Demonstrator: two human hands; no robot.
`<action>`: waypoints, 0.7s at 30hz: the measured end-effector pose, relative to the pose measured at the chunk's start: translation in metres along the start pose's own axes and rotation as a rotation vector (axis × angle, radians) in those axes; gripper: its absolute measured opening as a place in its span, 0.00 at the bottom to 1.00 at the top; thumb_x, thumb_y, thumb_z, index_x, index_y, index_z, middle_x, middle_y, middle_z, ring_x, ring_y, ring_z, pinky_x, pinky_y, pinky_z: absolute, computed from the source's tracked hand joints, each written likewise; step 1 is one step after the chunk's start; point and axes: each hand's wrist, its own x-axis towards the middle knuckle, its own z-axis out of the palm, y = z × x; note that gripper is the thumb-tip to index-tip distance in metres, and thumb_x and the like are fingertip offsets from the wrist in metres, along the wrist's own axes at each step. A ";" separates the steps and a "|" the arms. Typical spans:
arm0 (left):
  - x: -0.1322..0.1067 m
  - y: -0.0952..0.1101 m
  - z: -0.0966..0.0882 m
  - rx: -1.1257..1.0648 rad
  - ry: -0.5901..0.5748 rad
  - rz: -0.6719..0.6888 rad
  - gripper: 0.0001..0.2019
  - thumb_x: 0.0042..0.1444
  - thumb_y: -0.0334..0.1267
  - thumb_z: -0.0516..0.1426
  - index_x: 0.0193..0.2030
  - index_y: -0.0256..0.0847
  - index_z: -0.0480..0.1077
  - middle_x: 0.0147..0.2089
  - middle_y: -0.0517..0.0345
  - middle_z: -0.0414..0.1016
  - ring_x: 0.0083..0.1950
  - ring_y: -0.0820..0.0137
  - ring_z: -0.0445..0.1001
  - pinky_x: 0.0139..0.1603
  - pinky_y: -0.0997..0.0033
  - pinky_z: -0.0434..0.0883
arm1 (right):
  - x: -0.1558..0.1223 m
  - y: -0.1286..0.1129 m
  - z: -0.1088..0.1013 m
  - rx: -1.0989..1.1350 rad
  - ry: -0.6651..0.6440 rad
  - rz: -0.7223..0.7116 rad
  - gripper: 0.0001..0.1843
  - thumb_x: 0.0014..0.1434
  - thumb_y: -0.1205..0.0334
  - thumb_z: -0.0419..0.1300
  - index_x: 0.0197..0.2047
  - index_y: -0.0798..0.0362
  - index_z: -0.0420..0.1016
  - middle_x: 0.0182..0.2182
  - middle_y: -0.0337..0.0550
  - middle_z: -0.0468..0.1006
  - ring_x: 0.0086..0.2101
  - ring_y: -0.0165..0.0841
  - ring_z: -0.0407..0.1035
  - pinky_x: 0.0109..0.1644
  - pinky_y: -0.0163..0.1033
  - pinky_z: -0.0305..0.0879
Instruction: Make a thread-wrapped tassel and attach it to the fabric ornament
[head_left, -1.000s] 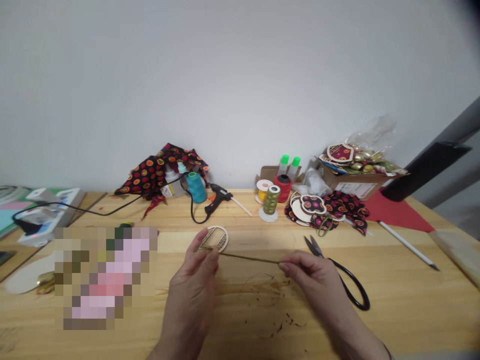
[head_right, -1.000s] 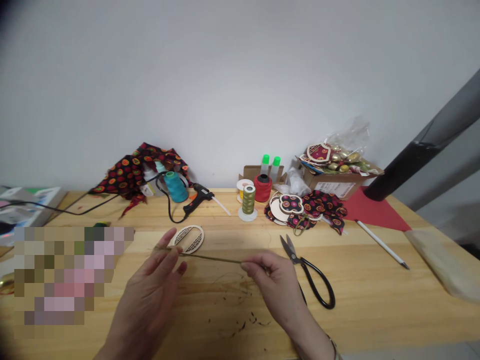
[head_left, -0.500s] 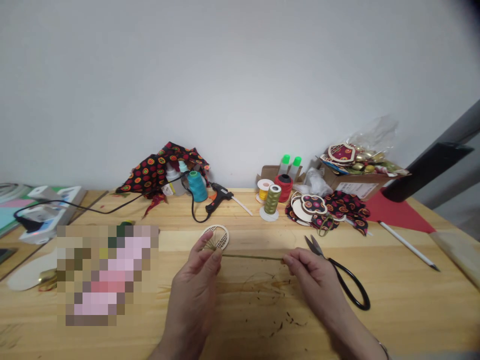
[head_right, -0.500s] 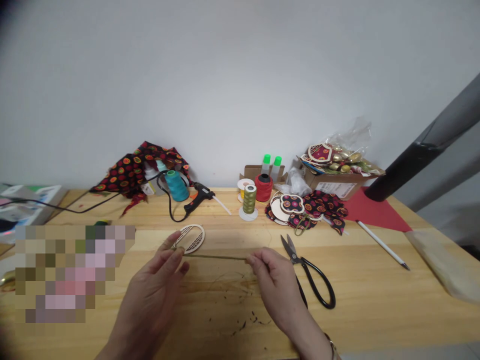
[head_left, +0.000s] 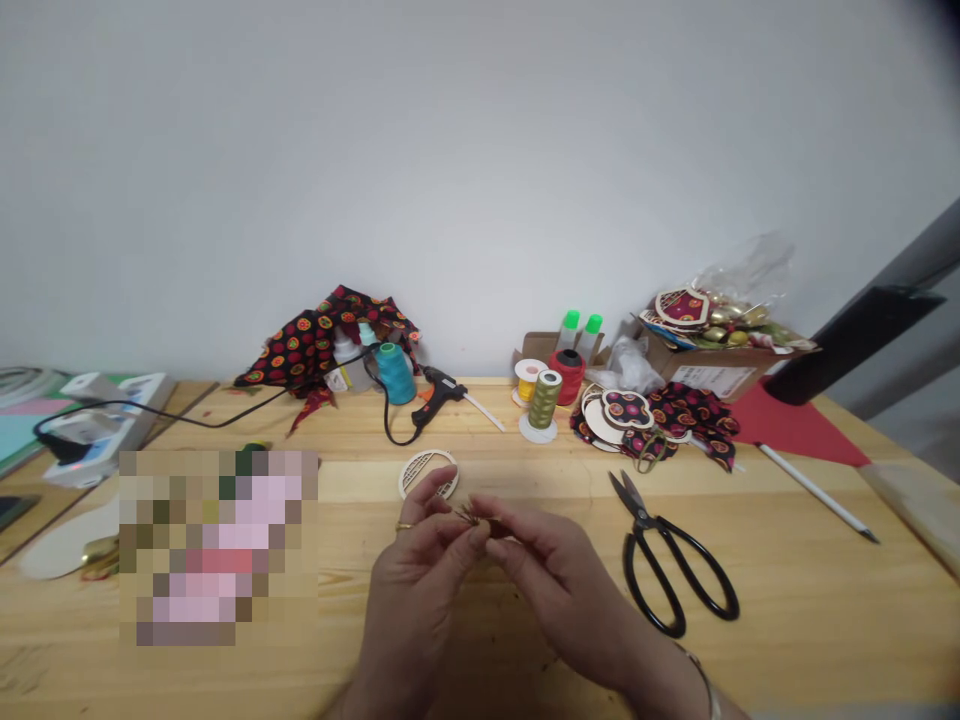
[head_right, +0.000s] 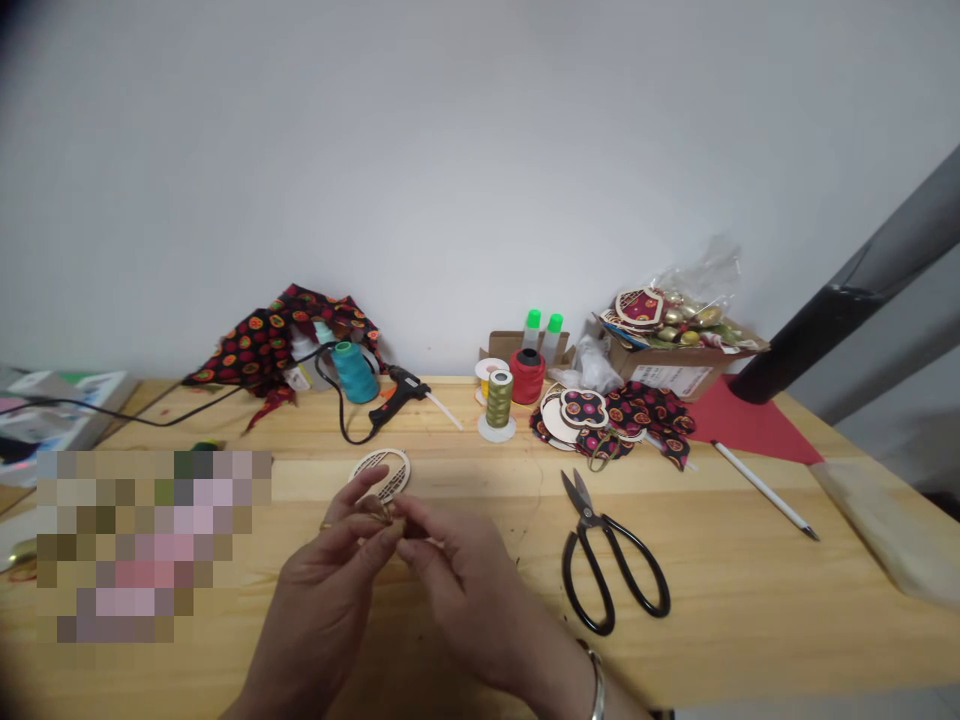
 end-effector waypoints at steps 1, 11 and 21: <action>0.000 0.000 0.000 0.003 -0.003 0.005 0.08 0.47 0.40 0.62 0.21 0.41 0.76 0.59 0.53 0.63 0.58 0.58 0.62 0.55 0.65 0.60 | 0.001 -0.001 0.002 0.017 -0.014 0.006 0.19 0.61 0.69 0.52 0.53 0.45 0.71 0.43 0.38 0.78 0.45 0.32 0.70 0.49 0.36 0.65; 0.004 0.001 0.000 -0.185 0.093 -0.041 0.05 0.44 0.39 0.64 0.23 0.41 0.76 0.59 0.54 0.64 0.60 0.57 0.61 0.58 0.61 0.58 | -0.009 0.020 -0.024 -0.266 0.142 0.087 0.11 0.58 0.63 0.56 0.27 0.54 0.76 0.21 0.36 0.72 0.25 0.28 0.63 0.29 0.31 0.58; 0.005 -0.003 -0.012 -0.202 0.098 -0.106 0.06 0.45 0.39 0.64 0.26 0.40 0.76 0.62 0.55 0.60 0.62 0.55 0.59 0.58 0.61 0.58 | -0.020 0.019 -0.061 -0.361 0.269 0.115 0.12 0.56 0.59 0.56 0.24 0.53 0.75 0.19 0.37 0.68 0.23 0.29 0.61 0.27 0.32 0.59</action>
